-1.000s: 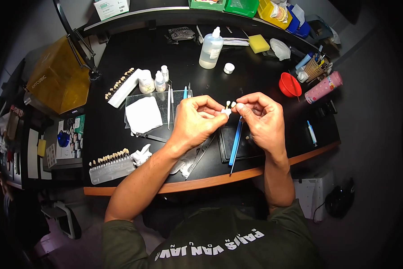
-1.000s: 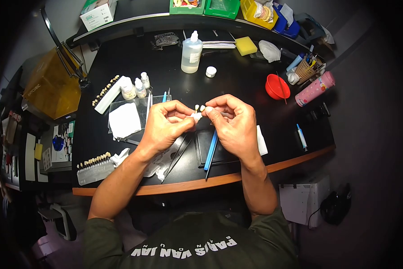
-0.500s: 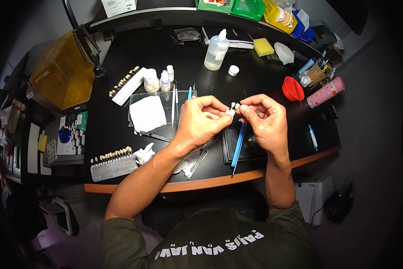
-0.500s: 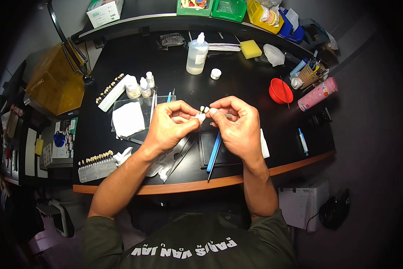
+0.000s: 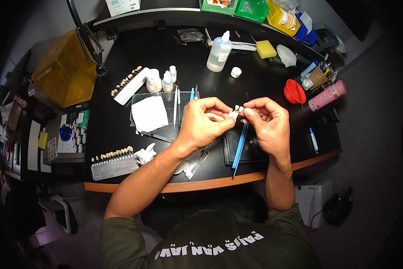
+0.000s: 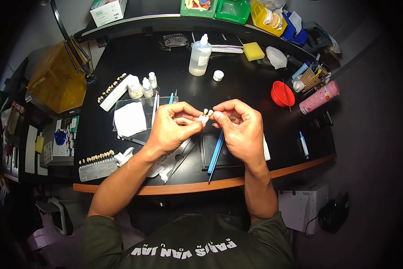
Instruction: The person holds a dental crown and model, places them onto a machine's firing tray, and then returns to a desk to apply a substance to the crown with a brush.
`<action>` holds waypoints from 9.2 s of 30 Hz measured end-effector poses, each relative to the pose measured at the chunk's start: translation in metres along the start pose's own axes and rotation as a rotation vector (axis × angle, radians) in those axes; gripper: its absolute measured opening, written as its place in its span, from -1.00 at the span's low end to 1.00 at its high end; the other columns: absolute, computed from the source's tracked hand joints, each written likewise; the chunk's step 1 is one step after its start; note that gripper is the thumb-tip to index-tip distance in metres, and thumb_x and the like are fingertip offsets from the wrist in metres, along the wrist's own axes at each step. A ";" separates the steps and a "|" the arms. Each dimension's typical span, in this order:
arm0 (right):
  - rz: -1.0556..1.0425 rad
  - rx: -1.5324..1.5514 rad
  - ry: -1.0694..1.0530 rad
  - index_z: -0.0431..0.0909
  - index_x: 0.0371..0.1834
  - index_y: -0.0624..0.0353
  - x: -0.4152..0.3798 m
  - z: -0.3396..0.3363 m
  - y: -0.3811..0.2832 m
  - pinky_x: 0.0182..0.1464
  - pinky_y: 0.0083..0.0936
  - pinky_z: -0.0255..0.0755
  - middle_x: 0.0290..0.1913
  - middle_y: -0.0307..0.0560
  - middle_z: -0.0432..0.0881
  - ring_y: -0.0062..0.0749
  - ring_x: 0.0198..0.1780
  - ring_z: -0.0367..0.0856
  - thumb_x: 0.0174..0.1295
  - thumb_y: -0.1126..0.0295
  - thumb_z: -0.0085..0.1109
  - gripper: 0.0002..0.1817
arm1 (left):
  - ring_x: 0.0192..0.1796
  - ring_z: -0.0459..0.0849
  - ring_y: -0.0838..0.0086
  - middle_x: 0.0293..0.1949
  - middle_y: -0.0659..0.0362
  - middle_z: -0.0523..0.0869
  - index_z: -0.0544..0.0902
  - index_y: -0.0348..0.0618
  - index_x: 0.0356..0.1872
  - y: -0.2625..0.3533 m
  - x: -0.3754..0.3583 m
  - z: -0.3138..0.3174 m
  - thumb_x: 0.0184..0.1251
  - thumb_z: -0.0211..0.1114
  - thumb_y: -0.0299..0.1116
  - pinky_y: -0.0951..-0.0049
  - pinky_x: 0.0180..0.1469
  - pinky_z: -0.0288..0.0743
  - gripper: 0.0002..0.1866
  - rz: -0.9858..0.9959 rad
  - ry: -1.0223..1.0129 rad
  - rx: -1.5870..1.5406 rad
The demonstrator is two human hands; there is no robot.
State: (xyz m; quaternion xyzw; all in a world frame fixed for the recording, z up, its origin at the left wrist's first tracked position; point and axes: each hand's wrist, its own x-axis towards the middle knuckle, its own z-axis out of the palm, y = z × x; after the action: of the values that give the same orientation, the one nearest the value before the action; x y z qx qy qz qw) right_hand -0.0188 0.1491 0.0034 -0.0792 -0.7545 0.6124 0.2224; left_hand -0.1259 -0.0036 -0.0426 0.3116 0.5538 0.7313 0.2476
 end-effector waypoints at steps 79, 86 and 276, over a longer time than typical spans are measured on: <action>0.099 0.222 -0.389 0.68 -0.13 0.27 0.065 0.836 -0.257 -0.08 -0.57 0.62 -0.24 -0.13 0.80 -0.56 -0.17 0.75 0.41 0.49 0.26 -0.91 | -0.25 0.76 0.62 -0.28 0.15 0.84 0.79 -0.36 -0.16 0.365 -0.362 -0.706 0.16 0.52 -0.47 0.53 -0.11 0.66 -0.75 0.013 0.725 0.288; 0.172 0.224 -0.531 0.66 -0.13 0.33 0.064 0.963 -0.265 -0.15 -0.58 0.64 -0.25 -0.11 0.81 -0.56 -0.25 0.76 0.41 0.46 0.27 -0.87 | -0.14 0.80 0.51 -0.20 0.05 0.84 0.74 -0.44 -0.07 0.384 -0.436 -0.806 0.25 0.46 -0.53 0.51 -0.03 0.68 -0.75 -0.029 0.956 0.252; 0.787 0.362 0.153 0.69 -0.03 0.19 -0.088 0.760 -0.213 -0.12 -0.63 0.49 -0.17 -0.17 0.77 -0.62 -0.17 0.67 0.48 0.30 0.18 -0.79 | -0.13 0.70 0.44 -0.22 0.07 0.70 0.63 -0.39 -0.01 0.304 -0.572 -1.051 0.42 0.37 -0.50 0.58 0.02 0.69 -0.78 0.175 1.346 -0.496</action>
State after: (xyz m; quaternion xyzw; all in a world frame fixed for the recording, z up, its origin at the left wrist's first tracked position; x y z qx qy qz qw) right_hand -0.2372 -0.6111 0.0719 -0.3654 -0.5286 0.7652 0.0378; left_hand -0.5078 -1.1774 -0.0551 -0.2286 0.3772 0.8860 -0.1434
